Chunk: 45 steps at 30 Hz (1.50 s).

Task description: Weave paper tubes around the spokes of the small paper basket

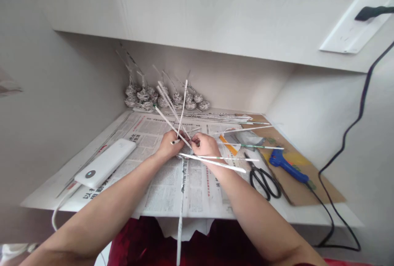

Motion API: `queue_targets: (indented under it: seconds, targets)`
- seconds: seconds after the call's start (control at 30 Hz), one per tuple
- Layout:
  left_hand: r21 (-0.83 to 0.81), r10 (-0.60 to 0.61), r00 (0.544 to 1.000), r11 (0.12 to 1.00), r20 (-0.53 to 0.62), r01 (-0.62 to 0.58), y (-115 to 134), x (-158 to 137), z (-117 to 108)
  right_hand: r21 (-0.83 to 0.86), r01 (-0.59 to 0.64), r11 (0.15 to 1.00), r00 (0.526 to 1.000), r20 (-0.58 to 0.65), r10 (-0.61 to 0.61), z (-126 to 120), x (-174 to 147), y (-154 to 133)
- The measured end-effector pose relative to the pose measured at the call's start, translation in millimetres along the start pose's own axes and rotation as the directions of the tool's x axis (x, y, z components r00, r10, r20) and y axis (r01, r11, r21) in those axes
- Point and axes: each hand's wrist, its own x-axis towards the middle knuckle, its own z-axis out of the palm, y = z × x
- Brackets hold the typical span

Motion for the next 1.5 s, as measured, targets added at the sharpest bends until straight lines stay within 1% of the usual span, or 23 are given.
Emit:
queue_targets:
  seconds: [0.07,0.17,0.23,0.33,0.37,0.43,0.53,0.63,0.67,0.7,0.73,0.77,0.83,0.9,0.93,1.0,1.07,1.13,1.2,1.3,1.37,1.43,1.5]
  targets:
    - [-0.080,-0.027,0.999,0.996,-0.017,0.026,-1,2,1,0.093,-0.045,0.995,0.996,-0.079,0.052,3,0,0]
    - [-0.214,-0.041,0.998,0.976,-0.038,0.032,-3,4,2,0.273,-0.127,0.954,0.966,-0.182,0.181,7,2,1]
    - [-0.259,-0.034,0.999,0.966,-0.026,0.026,-3,4,2,0.380,-0.156,0.912,0.944,-0.214,0.251,10,5,3]
    - [-0.295,-0.045,0.999,0.954,0.008,0.045,-2,3,2,0.507,-0.138,0.851,0.933,-0.222,0.284,15,7,5]
    - [-0.309,-0.054,0.999,0.950,0.009,0.054,-1,2,2,0.558,-0.125,0.820,0.930,-0.222,0.292,16,8,5]
    - [-0.342,-0.067,0.998,0.938,-0.011,0.059,0,2,3,0.677,-0.071,0.732,0.925,-0.230,0.303,17,8,3]
    - [-0.372,-0.056,0.997,0.928,-0.061,0.029,3,2,3,0.828,0.015,0.561,0.910,-0.244,0.335,17,9,-2]
    - [-0.385,-0.033,0.994,0.923,-0.105,-0.010,4,3,3,0.913,-0.004,0.407,0.895,-0.178,0.408,15,9,-6]
    - [-0.393,-0.031,0.993,0.919,-0.115,-0.017,3,3,3,0.926,-0.017,0.378,0.892,-0.156,0.423,14,9,-6]
    - [-0.402,-0.030,0.992,0.915,-0.126,-0.023,3,4,3,0.930,-0.025,0.366,0.893,-0.143,0.427,14,10,-6]
    - [-0.412,-0.023,0.991,0.911,-0.132,-0.034,3,4,4,0.926,-0.029,0.376,0.895,-0.143,0.423,14,10,-4]
    - [-0.418,-0.009,0.991,0.907,-0.136,-0.049,3,4,4,0.912,-0.033,0.408,0.897,-0.153,0.414,14,11,-2]
    - [-0.423,0.022,0.989,0.902,-0.145,-0.082,4,3,5,0.847,-0.050,0.530,0.901,-0.191,0.390,14,13,5]
    - [-0.416,0.042,0.988,0.904,-0.149,-0.102,5,2,5,0.727,-0.076,0.682,0.902,-0.242,0.358,14,16,12]
    - [-0.411,0.046,0.987,0.906,-0.152,-0.106,5,2,5,0.663,-0.087,0.743,0.901,-0.267,0.343,13,17,14]
    - [-0.398,0.056,0.985,0.910,-0.164,-0.118,6,1,5,0.556,-0.103,0.825,0.897,-0.307,0.319,10,17,18]
    - [-0.375,0.070,0.982,0.918,-0.175,-0.132,5,1,5,0.447,-0.083,0.891,0.904,-0.343,0.256,4,15,17]
    - [-0.337,0.077,0.979,0.931,-0.189,-0.139,2,2,4,0.301,-0.023,0.953,0.923,-0.359,0.135,-3,11,13]
    - [-0.287,0.074,0.975,0.949,-0.210,-0.133,-2,4,2,0.145,0.022,0.989,0.937,-0.349,0.030,-9,4,6]
    - [-0.216,0.063,0.966,0.969,-0.250,-0.119,-8,7,-2,-0.026,0.014,1.000,0.959,-0.283,-0.021,-16,-6,-7]
    - [-0.182,0.067,0.963,0.976,-0.260,-0.117,-10,9,-5,-0.091,0.070,0.993,0.970,-0.225,-0.089,-20,-11,-13]
    - [-0.156,0.091,0.964,0.979,-0.252,-0.133,-10,9,-7,-0.143,0.157,0.977,0.954,-0.233,-0.187,-25,-11,-16]
    - [-0.137,0.123,0.964,0.978,-0.237,-0.158,-7,7,-9,-0.216,0.186,0.958,0.929,-0.280,-0.244,-29,-8,-15]
